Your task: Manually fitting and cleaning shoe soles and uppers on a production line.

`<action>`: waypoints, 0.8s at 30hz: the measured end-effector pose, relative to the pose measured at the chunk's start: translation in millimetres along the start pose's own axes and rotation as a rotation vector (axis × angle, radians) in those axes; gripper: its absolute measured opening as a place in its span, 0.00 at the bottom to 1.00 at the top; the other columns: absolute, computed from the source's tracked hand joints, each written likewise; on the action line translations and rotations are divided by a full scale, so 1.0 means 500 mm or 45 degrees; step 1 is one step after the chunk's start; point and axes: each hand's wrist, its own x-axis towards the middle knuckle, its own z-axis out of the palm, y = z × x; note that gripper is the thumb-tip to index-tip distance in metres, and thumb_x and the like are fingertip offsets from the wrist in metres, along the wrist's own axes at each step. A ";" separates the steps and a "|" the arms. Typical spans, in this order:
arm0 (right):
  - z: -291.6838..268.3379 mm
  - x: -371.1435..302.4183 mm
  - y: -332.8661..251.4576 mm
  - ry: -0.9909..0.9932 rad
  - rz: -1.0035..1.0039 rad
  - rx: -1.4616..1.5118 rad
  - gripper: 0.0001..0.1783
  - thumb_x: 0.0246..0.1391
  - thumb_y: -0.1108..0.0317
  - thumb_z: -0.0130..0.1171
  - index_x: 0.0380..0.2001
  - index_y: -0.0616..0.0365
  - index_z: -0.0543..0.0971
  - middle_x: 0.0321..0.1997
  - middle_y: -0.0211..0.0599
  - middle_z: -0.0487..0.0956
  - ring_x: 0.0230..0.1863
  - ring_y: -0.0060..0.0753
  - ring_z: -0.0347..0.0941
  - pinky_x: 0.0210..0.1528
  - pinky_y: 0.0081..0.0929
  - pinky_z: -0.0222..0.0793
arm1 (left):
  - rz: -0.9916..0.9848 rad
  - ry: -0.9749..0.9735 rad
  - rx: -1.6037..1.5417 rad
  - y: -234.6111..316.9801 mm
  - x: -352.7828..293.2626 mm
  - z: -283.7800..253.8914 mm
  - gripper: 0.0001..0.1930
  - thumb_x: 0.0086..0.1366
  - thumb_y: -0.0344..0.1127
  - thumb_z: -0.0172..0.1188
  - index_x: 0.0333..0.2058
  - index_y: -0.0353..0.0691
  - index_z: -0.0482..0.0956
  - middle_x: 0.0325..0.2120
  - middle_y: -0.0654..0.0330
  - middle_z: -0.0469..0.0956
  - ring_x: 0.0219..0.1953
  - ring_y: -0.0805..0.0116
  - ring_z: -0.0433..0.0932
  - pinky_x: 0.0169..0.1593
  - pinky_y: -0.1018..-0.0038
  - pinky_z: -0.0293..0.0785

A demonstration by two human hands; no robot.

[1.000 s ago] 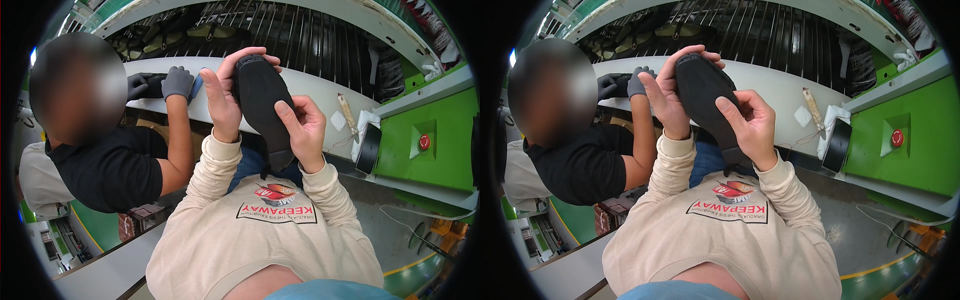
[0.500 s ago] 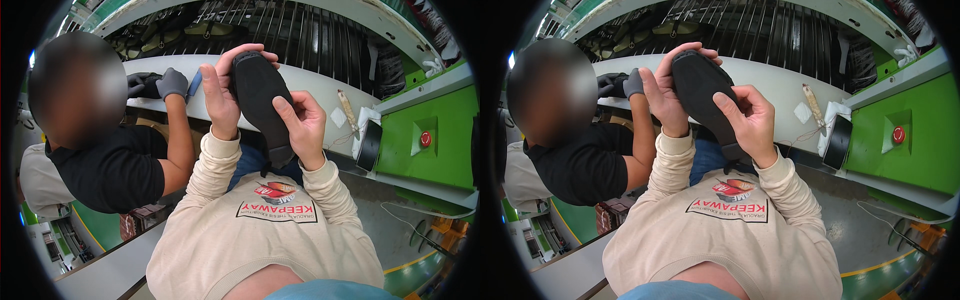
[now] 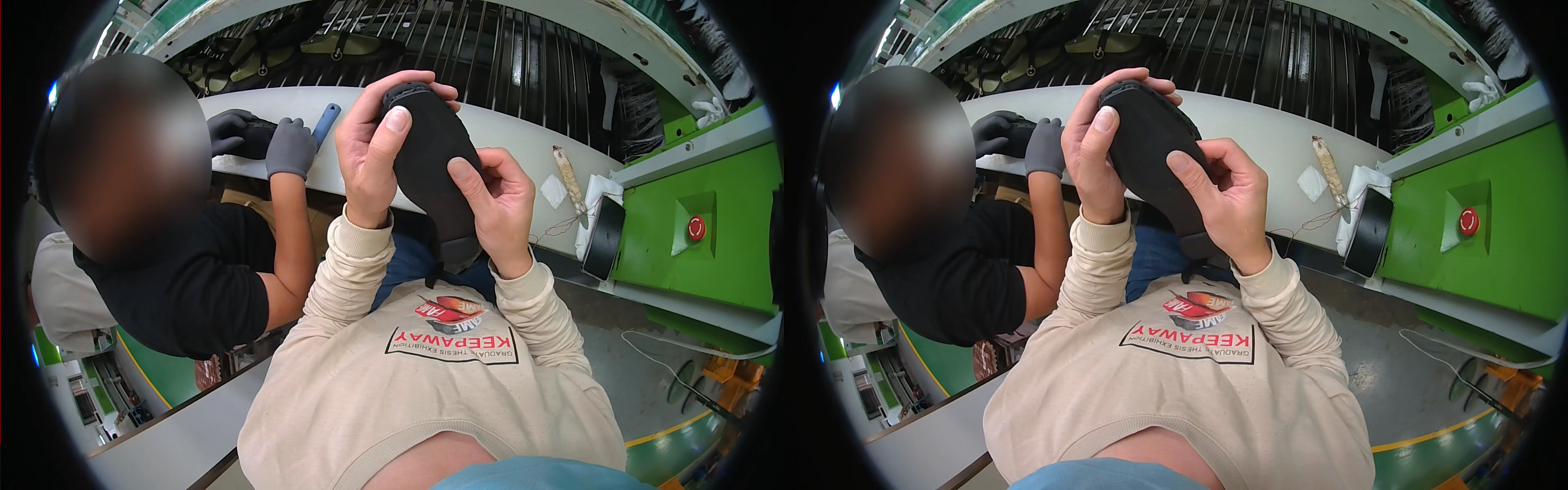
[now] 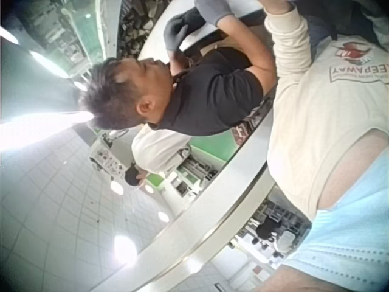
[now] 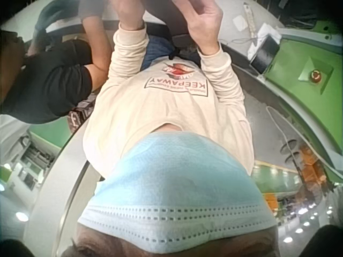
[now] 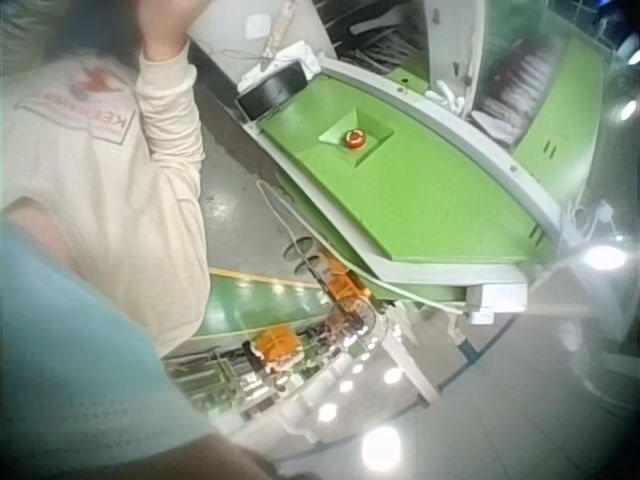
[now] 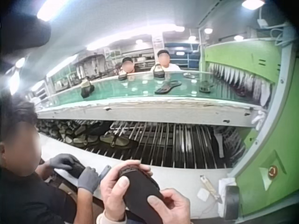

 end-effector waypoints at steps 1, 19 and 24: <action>-0.001 0.001 0.002 -0.003 -0.009 -0.018 0.15 0.65 0.61 0.75 0.42 0.62 0.83 0.33 0.26 0.83 0.33 0.13 0.75 0.36 0.14 0.71 | -0.003 0.000 -0.002 0.000 0.001 0.000 0.24 0.75 0.41 0.56 0.60 0.26 0.76 0.48 0.42 0.85 0.48 0.57 0.87 0.52 0.66 0.85; -0.004 -0.001 0.001 0.003 0.007 -0.014 0.15 0.65 0.61 0.74 0.41 0.62 0.83 0.32 0.24 0.82 0.32 0.12 0.73 0.35 0.14 0.69 | -0.009 0.004 -0.039 0.002 0.000 0.006 0.22 0.77 0.38 0.55 0.59 0.26 0.77 0.49 0.41 0.85 0.49 0.57 0.87 0.53 0.65 0.85; -0.006 -0.005 0.000 0.004 0.014 -0.018 0.14 0.66 0.62 0.74 0.41 0.62 0.83 0.32 0.24 0.82 0.32 0.12 0.73 0.35 0.14 0.69 | -0.007 -0.011 -0.034 0.006 -0.004 0.007 0.21 0.76 0.37 0.56 0.59 0.27 0.77 0.49 0.42 0.85 0.49 0.57 0.87 0.53 0.65 0.85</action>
